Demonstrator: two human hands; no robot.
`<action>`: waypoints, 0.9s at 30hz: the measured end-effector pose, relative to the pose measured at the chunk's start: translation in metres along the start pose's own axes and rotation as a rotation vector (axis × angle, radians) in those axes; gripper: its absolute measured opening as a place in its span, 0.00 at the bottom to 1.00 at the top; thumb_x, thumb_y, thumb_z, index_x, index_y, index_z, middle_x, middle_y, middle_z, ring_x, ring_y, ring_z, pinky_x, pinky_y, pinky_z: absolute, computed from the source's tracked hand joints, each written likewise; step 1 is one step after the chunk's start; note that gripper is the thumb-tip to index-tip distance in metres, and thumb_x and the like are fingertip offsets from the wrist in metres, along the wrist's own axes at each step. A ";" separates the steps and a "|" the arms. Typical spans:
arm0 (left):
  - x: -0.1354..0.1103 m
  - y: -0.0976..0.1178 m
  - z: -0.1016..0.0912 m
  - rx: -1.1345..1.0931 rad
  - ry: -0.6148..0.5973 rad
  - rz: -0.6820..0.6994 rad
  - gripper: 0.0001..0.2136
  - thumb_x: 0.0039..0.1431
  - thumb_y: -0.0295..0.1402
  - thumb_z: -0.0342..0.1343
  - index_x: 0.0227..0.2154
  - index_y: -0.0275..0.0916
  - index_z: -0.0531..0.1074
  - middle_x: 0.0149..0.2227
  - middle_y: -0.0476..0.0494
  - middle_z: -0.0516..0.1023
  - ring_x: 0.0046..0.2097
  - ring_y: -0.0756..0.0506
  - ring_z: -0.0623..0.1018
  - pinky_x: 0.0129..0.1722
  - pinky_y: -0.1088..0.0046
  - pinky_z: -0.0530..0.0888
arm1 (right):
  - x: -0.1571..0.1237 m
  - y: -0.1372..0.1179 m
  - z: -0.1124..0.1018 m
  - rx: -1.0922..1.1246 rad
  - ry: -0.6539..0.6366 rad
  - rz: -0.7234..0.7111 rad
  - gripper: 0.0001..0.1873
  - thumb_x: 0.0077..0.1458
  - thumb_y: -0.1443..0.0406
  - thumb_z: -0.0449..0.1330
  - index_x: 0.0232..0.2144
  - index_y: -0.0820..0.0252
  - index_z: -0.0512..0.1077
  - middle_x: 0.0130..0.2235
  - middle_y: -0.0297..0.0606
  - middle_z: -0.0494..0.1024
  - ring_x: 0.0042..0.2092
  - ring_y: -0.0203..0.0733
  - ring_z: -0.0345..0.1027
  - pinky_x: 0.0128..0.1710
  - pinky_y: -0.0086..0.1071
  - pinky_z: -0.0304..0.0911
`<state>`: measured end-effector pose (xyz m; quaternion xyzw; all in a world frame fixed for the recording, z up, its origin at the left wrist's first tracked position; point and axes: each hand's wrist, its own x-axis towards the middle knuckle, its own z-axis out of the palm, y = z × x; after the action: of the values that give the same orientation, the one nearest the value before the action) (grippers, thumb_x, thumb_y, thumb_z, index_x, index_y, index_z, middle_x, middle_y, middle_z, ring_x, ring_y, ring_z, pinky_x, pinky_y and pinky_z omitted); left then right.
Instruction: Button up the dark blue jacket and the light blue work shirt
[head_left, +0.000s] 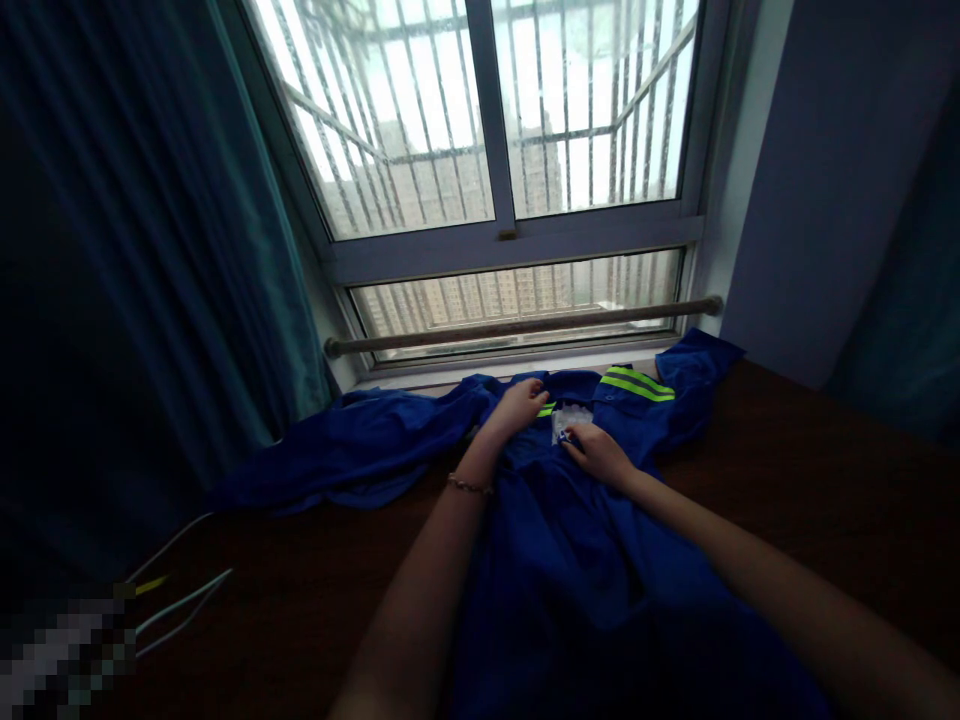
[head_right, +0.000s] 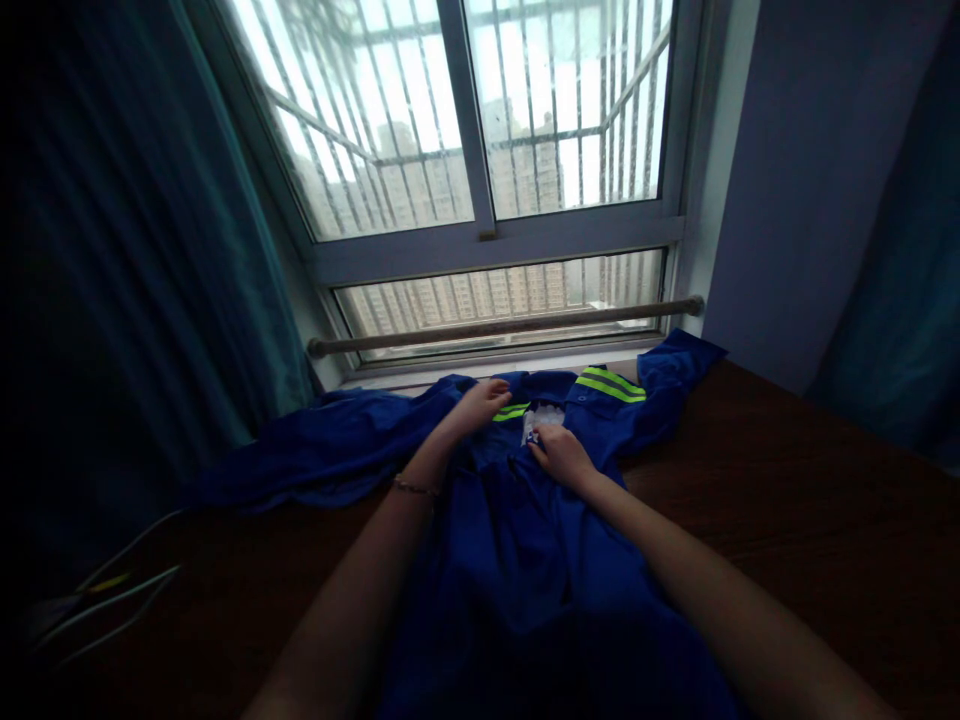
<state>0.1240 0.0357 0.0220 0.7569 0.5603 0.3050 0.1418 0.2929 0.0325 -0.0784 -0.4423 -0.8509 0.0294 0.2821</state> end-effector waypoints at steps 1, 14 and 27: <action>-0.003 -0.002 0.020 0.111 -0.086 -0.007 0.15 0.54 0.33 0.46 0.43 0.32 0.67 0.46 0.35 0.71 0.47 0.45 0.71 0.46 0.70 0.66 | 0.000 -0.001 0.001 -0.034 -0.025 0.013 0.17 0.55 0.59 0.48 0.41 0.63 0.67 0.40 0.46 0.71 0.44 0.44 0.63 0.45 0.35 0.57; -0.009 -0.028 0.083 0.245 -0.157 0.112 0.20 0.58 0.38 0.42 0.51 0.33 0.59 0.54 0.36 0.61 0.56 0.45 0.61 0.54 0.69 0.59 | -0.019 0.072 -0.026 -0.213 -0.291 0.101 0.30 0.50 0.45 0.46 0.54 0.44 0.57 0.58 0.35 0.57 0.57 0.61 0.43 0.50 0.60 0.40; -0.020 -0.015 0.087 0.367 -0.118 0.128 0.25 0.57 0.48 0.38 0.53 0.40 0.58 0.57 0.40 0.59 0.59 0.39 0.54 0.55 0.58 0.53 | -0.039 0.125 -0.089 -0.324 -0.133 0.043 0.25 0.54 0.55 0.48 0.52 0.59 0.60 0.56 0.43 0.60 0.58 0.49 0.45 0.55 0.44 0.41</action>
<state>0.1626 0.0335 -0.0597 0.8208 0.5477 0.1612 0.0143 0.4474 0.0604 -0.0589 -0.4971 -0.8516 -0.0729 0.1494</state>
